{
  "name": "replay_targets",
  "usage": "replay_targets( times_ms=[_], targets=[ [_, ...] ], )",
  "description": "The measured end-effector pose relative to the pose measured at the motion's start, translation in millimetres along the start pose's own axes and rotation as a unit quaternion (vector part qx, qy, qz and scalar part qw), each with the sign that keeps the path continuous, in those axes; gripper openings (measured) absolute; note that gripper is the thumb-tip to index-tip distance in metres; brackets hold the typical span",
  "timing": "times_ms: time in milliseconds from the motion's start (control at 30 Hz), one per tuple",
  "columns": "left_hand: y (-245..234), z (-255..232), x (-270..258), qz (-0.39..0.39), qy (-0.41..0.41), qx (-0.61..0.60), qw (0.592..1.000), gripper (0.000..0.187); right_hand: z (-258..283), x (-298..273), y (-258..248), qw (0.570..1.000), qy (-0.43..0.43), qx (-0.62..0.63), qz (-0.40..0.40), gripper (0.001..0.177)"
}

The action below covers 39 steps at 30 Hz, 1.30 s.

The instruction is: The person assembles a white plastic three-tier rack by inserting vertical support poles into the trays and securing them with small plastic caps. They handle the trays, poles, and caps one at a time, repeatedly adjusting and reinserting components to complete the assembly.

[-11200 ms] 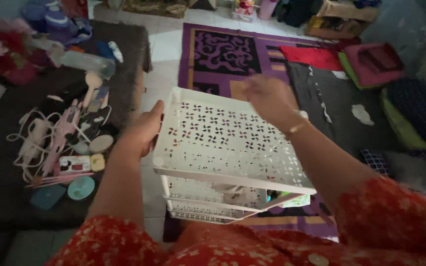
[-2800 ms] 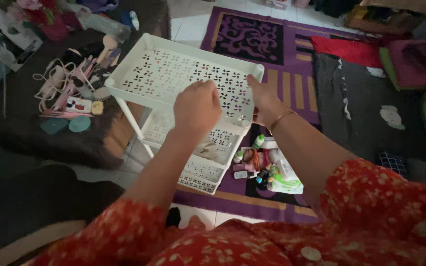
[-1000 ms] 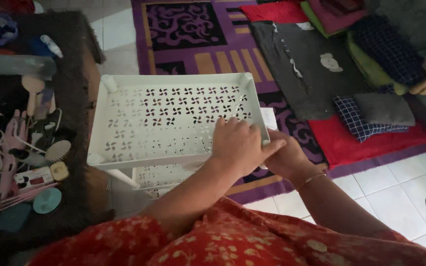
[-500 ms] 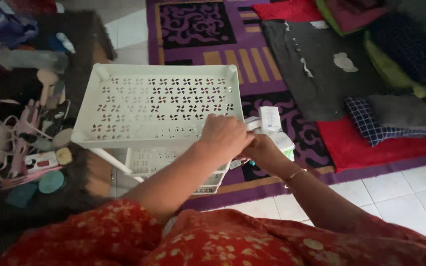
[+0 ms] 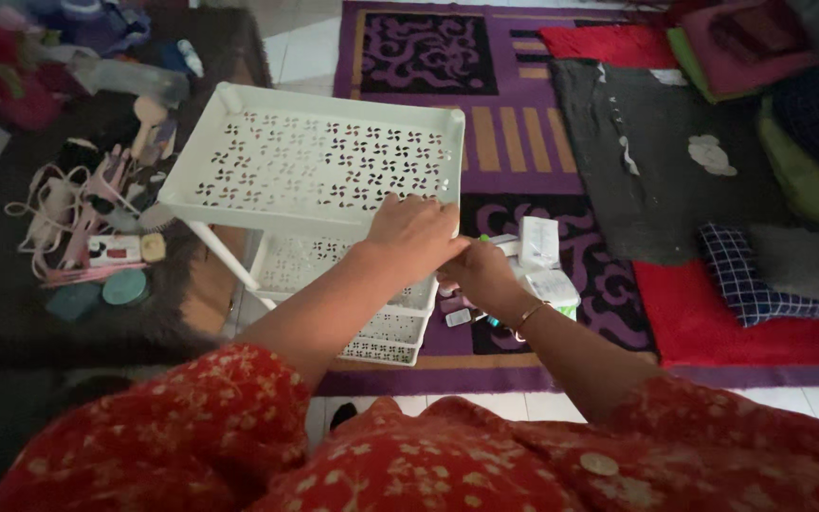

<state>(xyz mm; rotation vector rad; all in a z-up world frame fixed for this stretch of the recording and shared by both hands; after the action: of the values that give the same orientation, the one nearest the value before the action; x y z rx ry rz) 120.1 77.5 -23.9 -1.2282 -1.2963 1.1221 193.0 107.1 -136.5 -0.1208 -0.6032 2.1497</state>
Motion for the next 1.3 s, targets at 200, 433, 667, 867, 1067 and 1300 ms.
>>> replay_targets(
  times_ms=[200, 433, 667, 867, 1067, 1300],
  targets=[
    [-12.2, 37.7, -21.2, 0.016, -0.073, -0.092, 0.993, 0.046, -14.5, -8.3, -5.7, 0.989, 0.102, 0.101, 0.021, 0.017],
    [-82.9, 244.2, -77.1, -0.388, -0.28, -0.06, 0.876, 0.033, 26.9, 35.1, -101.5, 0.964, -0.067, 0.05, -0.252, 0.011],
    [22.5, 414.2, -35.7, -0.06, -0.527, -0.274, 0.802, 0.089, 119.9, 111.2, -37.3, 0.963, -0.207, -0.074, -0.158, 0.016],
    [42.3, 406.7, -15.7, 0.012, -0.441, -0.28, 0.853, 0.058, 147.0, 166.0, 48.5, 0.982, -0.122, -0.143, -0.035, 0.014],
    [21.6, 375.4, -31.0, 0.026, -0.478, -0.277, 0.833, 0.085, 169.9, 209.3, 115.3, 0.983, -0.124, -0.134, 0.008, 0.017],
    [14.4, 359.4, -39.5, 0.029, -0.482, -0.381, 0.789, 0.081, 210.1, 277.7, 132.1, 0.943, -0.218, -0.242, -0.07, 0.021]
  ],
)
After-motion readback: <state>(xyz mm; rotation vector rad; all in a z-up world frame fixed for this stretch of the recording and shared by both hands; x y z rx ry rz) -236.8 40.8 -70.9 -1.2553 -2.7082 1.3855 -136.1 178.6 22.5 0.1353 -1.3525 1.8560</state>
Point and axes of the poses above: each hand's wrist, its own x-axis towards the middle knuckle, its own y-axis out of the palm, z = x × y, the point moved 10 cm from there along x, towards the middle knuckle, and after that the axes turned 14 degrees about -y, right-handed, at the moved point
